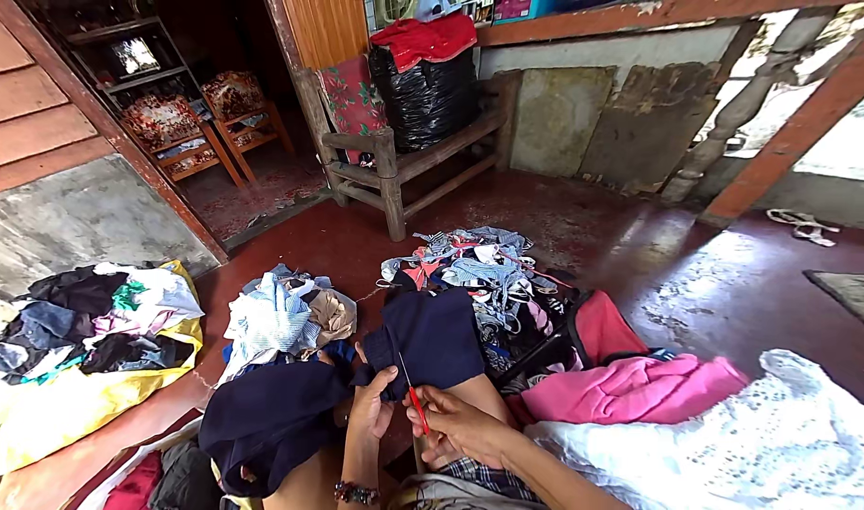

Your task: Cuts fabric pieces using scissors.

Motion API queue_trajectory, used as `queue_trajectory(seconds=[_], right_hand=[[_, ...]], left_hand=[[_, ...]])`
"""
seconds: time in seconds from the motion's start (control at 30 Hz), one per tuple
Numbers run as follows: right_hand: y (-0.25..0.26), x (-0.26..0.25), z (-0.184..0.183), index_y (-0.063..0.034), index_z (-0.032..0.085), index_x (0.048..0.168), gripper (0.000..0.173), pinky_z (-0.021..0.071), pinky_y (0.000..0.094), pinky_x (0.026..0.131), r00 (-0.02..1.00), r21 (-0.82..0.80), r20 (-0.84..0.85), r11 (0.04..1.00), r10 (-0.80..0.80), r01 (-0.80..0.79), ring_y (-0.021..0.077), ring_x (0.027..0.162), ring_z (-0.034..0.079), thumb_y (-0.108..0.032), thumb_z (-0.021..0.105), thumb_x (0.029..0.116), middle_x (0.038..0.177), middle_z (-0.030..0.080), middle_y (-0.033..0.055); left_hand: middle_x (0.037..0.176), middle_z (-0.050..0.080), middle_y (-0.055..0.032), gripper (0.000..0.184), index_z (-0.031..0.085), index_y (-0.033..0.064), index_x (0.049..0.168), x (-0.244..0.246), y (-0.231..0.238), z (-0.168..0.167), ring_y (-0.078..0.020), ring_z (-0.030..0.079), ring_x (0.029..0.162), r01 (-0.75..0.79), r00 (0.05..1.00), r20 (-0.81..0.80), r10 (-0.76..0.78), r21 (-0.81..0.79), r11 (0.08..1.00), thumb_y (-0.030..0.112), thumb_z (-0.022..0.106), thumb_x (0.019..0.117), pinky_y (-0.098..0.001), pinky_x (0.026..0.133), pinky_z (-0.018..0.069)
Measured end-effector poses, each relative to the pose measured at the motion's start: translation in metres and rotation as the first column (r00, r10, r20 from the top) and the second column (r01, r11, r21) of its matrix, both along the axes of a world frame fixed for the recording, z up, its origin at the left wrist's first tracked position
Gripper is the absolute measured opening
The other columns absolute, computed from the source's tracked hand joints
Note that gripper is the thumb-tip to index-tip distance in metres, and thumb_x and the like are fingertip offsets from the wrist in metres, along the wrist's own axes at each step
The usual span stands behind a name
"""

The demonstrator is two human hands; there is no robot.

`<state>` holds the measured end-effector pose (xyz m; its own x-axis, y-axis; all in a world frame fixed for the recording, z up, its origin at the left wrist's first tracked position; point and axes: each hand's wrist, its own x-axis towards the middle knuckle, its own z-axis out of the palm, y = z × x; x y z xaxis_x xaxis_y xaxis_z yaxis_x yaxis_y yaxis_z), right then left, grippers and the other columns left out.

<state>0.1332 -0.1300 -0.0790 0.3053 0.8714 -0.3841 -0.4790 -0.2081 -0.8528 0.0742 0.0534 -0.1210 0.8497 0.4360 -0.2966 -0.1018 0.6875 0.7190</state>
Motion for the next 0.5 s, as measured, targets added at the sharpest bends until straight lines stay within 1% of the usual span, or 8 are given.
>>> queue_trajectory(seconds=[0.07,0.17,0.23,0.33,0.4,0.43,0.5], right_hand=[[0.0,0.0,-0.001,-0.0141,0.05,0.133,0.04,0.0606,0.0435,0.077,1.0,0.012,-0.012,1.0,-0.01,0.01,0.0202,0.083,0.067,-0.031,0.065,0.0999,0.101,0.063,0.0049],[-0.001,-0.002,-0.003,-0.0122,0.053,0.129,0.031,0.0615,0.043,0.075,0.999,0.015,-0.016,0.999,-0.043,0.043,0.0192,0.081,0.067,-0.019,0.063,0.1008,0.1,0.063,0.0045],[-0.001,-0.003,-0.003,-0.0119,0.053,0.128,0.03,0.0617,0.0431,0.075,0.998,0.016,-0.027,0.999,-0.051,0.051,0.0193,0.08,0.067,-0.017,0.063,0.1008,0.1,0.063,0.0047],[0.003,0.001,0.001,-0.0125,0.051,0.131,0.032,0.0613,0.0425,0.074,0.997,0.025,-0.055,0.999,-0.047,0.048,0.0199,0.08,0.067,-0.02,0.063,0.1016,0.1,0.064,0.0055],[0.006,0.004,0.004,-0.0123,0.05,0.131,0.034,0.061,0.0424,0.075,0.997,0.022,-0.061,0.999,-0.045,0.046,0.0198,0.077,0.067,-0.025,0.063,0.1019,0.097,0.064,0.0054],[0.007,0.005,0.005,-0.0124,0.05,0.131,0.035,0.0611,0.0422,0.074,0.997,0.015,-0.062,0.999,-0.044,0.045,0.0196,0.077,0.067,-0.027,0.063,0.1021,0.095,0.064,0.0053],[0.008,0.005,0.007,-0.0124,0.049,0.13,0.036,0.061,0.042,0.075,0.997,0.002,-0.061,0.999,-0.048,0.048,0.0196,0.076,0.067,-0.029,0.063,0.1022,0.094,0.064,0.0052]], left_hand=[[0.098,0.068,-0.0177,0.04,0.053,-0.0018,0.122,0.0,0.0,-0.002,-0.0238,0.07,0.085,0.01,1.0,0.002,-0.01,-0.029,1.0,0.004,0.071,0.0871,-0.0409,0.077,0.0611],[0.085,0.067,-0.0146,0.025,0.058,-0.0025,0.11,0.001,-0.002,-0.005,-0.0195,0.067,0.072,-0.009,1.0,0.003,0.009,-0.055,0.998,0.003,0.067,0.0876,-0.0352,0.067,0.0597],[0.082,0.066,-0.0132,0.018,0.059,-0.0018,0.106,0.001,-0.004,-0.004,-0.0179,0.066,0.069,-0.024,1.0,0.007,0.024,-0.082,0.996,0.003,0.064,0.0889,-0.033,0.065,0.0588],[0.077,0.066,-0.0111,0.008,0.061,-0.0005,0.098,0.002,-0.009,-0.004,-0.0162,0.065,0.065,-0.023,0.999,0.026,0.025,-0.1,0.995,0.005,0.06,0.0918,-0.031,0.062,0.0583],[0.076,0.066,-0.011,0.009,0.062,-0.001,0.095,0.002,-0.009,-0.004,-0.0155,0.065,0.064,-0.018,0.999,0.031,0.021,-0.102,0.995,0.006,0.057,0.0941,-0.0294,0.061,0.058],[0.078,0.067,-0.0117,0.01,0.063,-0.0015,0.095,0.002,-0.008,-0.003,-0.0161,0.066,0.065,-0.015,0.999,0.029,0.018,-0.102,0.995,0.006,0.056,0.094,-0.0298,0.062,0.0583],[0.083,0.069,-0.0149,0.012,0.062,-0.0028,0.099,0.001,-0.006,-0.003,-0.0193,0.069,0.071,-0.002,1.0,0.015,0.003,-0.105,0.994,0.006,0.059,0.0915,-0.0334,0.065,0.0601]])
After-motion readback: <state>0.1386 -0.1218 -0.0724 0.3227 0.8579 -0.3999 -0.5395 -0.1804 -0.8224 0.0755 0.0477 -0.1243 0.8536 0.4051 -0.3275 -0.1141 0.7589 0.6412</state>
